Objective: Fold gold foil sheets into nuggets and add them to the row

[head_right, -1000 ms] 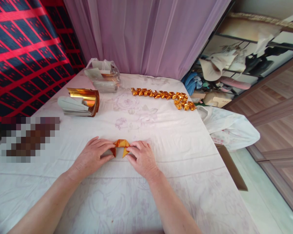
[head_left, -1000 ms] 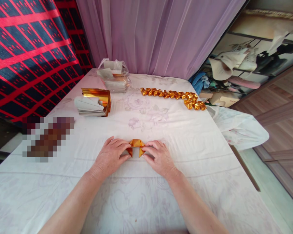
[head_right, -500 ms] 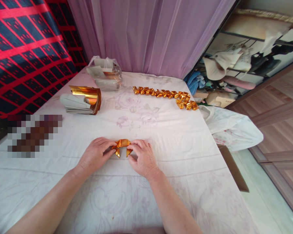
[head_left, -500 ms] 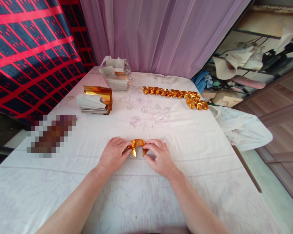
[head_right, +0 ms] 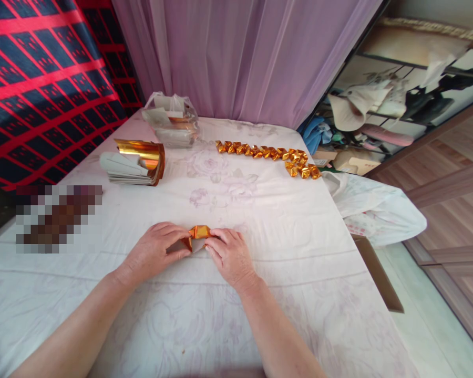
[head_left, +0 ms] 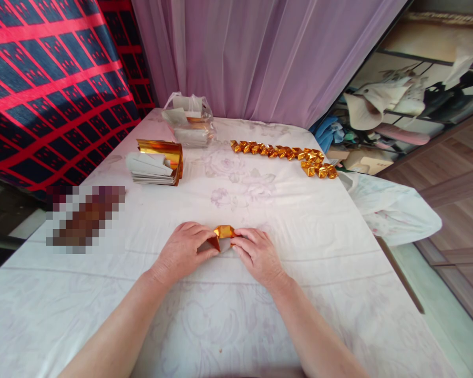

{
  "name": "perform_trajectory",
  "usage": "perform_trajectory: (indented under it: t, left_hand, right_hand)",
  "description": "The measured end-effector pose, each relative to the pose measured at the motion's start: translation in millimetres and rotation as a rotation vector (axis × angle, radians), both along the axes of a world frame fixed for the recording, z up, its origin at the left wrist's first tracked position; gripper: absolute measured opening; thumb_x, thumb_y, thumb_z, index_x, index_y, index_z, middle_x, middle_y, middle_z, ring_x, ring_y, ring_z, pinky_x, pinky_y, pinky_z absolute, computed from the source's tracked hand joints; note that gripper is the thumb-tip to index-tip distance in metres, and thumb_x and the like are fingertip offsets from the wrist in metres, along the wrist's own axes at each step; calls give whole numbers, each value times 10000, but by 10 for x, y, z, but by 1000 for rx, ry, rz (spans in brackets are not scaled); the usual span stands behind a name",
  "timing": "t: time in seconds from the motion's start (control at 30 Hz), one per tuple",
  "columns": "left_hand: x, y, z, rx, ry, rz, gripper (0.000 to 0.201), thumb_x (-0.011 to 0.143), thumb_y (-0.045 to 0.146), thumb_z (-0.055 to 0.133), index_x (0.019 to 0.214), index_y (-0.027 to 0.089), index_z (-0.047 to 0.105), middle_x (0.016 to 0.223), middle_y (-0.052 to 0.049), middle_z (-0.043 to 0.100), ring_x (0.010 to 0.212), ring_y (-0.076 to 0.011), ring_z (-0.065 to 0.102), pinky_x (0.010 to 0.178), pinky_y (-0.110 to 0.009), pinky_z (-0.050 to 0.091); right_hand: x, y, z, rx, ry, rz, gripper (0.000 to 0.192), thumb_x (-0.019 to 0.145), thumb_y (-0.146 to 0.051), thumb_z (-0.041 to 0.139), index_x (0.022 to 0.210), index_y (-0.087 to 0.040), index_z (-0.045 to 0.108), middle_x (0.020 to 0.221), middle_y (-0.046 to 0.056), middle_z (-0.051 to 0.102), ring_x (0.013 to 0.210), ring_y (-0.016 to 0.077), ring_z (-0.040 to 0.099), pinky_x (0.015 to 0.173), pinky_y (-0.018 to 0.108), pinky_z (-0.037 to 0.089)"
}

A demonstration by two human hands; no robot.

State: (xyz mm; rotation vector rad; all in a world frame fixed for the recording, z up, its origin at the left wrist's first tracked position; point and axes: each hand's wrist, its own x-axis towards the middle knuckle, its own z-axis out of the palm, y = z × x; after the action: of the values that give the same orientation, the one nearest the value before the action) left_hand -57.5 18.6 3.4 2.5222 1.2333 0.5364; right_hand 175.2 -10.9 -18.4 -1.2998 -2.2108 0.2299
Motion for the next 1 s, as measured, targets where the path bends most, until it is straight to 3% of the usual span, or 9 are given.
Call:
perform_trajectory:
  t: [0.1, 0.2, 0.43, 1.0]
  left_hand:
    - [-13, -10, 4, 11, 78, -23, 387, 818, 360, 732, 1175, 242, 643, 1153, -27, 697, 1070, -237, 600, 968, -411, 436]
    - [12, -35, 2, 74, 141, -26, 352, 881, 337, 664, 1216, 235, 638, 1167, -42, 690, 1058, -235, 600, 951, -408, 445]
    - [81, -77, 33, 187, 162, -6, 204, 959, 245, 533, 1052, 227, 714, 976, -41, 709, 880, -205, 613, 836, -379, 470]
    - [74, -90, -19, 48, 114, 152, 92, 913, 270, 611, 912, 236, 696, 892, -15, 691, 854, -220, 612, 773, -381, 448]
  right_hand:
    - [12, 3, -15, 35, 20, 6, 207, 973, -232, 512, 1043, -241, 706, 1106, 48, 697, 990, 191, 624, 877, 369, 479]
    - [13, 6, -15, 63, 41, 16, 210, 975, -221, 505, 1046, -222, 703, 1094, 54, 708, 990, 187, 634, 889, 358, 488]
    - [7, 11, -18, 50, 37, -28, 279, 932, -109, 471, 1081, -207, 686, 1078, 55, 715, 990, 197, 632, 898, 370, 490]
    - [65, 24, -50, -12, 54, -138, 169, 948, -252, 546, 907, -230, 709, 926, 40, 691, 892, 196, 606, 835, 356, 459]
